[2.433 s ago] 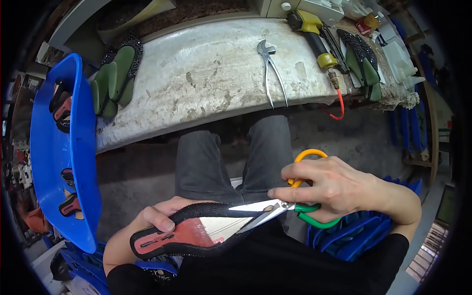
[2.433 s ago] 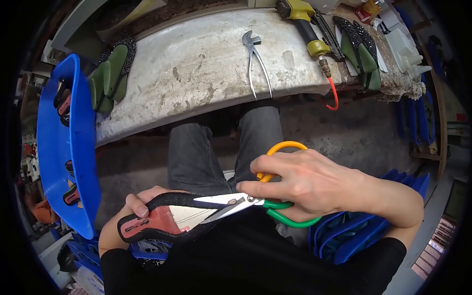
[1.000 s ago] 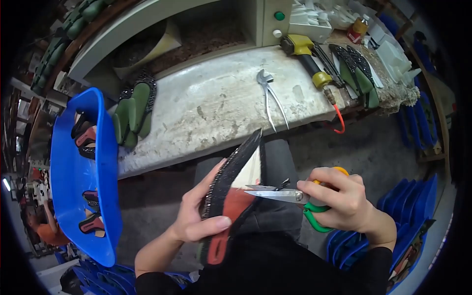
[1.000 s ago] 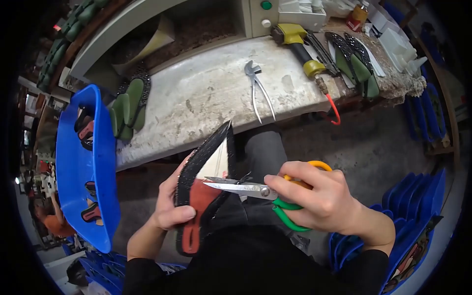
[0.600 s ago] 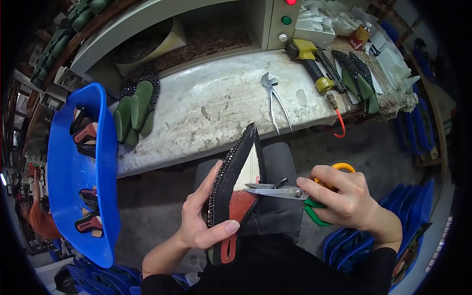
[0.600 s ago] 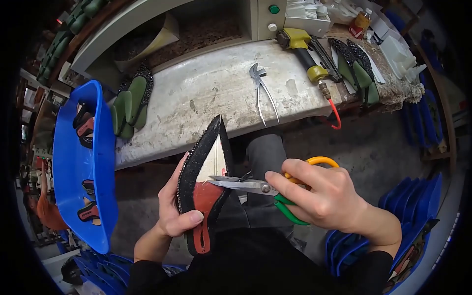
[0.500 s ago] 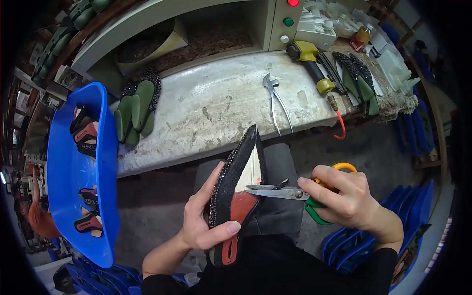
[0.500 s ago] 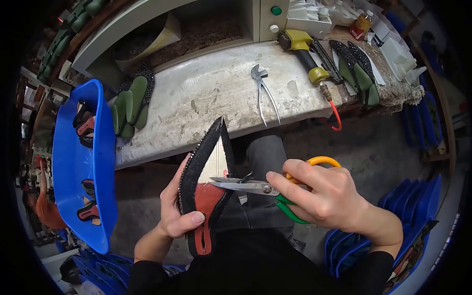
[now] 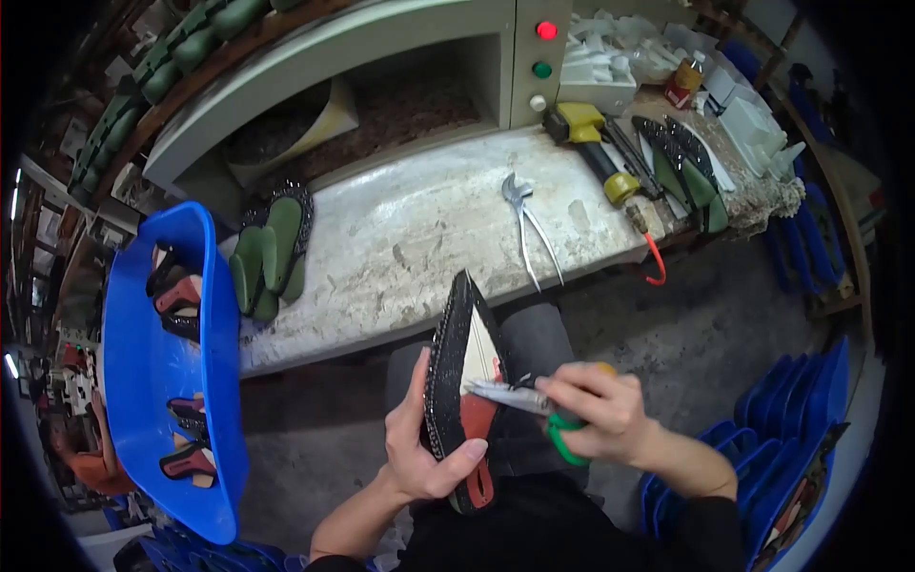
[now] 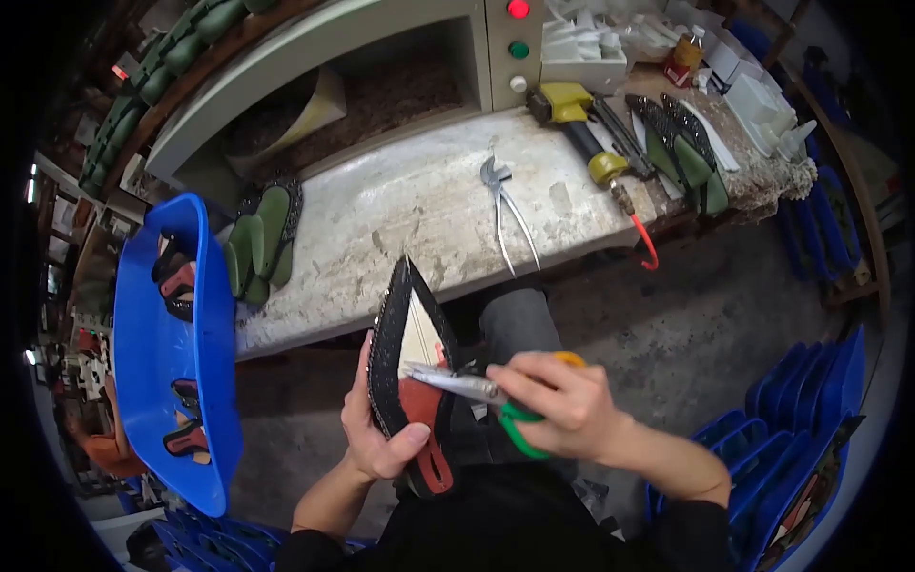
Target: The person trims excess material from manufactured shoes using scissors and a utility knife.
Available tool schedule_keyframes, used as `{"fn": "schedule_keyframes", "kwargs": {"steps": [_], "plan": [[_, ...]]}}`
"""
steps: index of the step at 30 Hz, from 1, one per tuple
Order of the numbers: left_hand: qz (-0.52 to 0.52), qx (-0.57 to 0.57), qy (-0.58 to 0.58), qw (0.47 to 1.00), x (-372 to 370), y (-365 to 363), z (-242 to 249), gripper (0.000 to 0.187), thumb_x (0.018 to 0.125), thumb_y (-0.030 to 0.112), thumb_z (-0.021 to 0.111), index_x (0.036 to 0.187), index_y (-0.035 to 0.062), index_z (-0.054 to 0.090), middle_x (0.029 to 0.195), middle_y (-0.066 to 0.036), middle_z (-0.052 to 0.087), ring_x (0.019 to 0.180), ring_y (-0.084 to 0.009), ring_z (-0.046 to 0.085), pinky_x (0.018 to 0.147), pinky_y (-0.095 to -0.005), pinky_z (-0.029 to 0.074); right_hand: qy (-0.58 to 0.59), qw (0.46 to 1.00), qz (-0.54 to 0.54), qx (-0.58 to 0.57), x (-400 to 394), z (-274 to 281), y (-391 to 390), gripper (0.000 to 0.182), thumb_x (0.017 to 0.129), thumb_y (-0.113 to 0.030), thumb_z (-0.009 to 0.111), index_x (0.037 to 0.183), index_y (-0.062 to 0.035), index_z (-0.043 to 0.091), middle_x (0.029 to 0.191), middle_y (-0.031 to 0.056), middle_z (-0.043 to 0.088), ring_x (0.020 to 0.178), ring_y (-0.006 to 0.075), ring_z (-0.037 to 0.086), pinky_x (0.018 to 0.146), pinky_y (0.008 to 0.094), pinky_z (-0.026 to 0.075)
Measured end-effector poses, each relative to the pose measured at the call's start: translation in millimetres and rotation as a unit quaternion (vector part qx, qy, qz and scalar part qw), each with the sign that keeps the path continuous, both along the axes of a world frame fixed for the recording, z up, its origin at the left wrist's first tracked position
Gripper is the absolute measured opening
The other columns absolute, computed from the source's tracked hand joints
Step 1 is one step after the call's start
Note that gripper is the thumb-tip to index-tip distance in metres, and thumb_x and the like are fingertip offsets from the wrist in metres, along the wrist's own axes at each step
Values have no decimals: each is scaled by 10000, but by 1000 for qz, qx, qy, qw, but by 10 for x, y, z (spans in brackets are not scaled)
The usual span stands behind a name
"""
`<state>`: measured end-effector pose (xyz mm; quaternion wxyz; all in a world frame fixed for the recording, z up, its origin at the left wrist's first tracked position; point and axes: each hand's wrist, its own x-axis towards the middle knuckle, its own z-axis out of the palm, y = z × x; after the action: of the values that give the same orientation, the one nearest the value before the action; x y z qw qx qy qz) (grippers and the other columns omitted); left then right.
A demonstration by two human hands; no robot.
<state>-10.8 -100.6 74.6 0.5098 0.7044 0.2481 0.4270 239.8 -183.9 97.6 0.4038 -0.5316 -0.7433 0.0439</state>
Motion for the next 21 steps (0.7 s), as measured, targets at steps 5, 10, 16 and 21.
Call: {"fn": "schedule_keyframes", "kwargs": {"steps": [5,10,16,21], "plan": [[-14,26,-3,1000,5,26,-159,1008,771,167,791,1605,-148,319,1413,-316,641,1138,-357,713,982,-388,556,241,953,23,-181,-109,-118,-209,368,748,-18,878,1105,6,792,1005,55,746,578,96,523,516,225,399],[-21,-14,-18,1000,102,-25,-230,976,751,192,810,1557,-163,389,1382,-316,655,1070,-367,724,936,-394,573,414,896,18,-159,-204,-489,-372,351,763,8,851,1107,9,781,1020,79,747,604,87,547,526,227,413],[47,287,89,953,169,416,-179,874,702,258,842,1464,-67,564,1299,-283,687,964,-362,715,864,-413,588,594,727,-295,-182,285,-941,-740,519,855,-13,741,1353,-44,597,1091,97,675,667,113,558,580,242,457],[93,408,261,870,145,1039,5,769,699,263,850,1416,64,657,1261,-222,685,916,-339,677,797,-410,580,663,583,-290,-370,1173,-2360,-1907,528,842,-12,760,1345,-55,606,1148,107,671,726,122,591,561,247,458]]}}
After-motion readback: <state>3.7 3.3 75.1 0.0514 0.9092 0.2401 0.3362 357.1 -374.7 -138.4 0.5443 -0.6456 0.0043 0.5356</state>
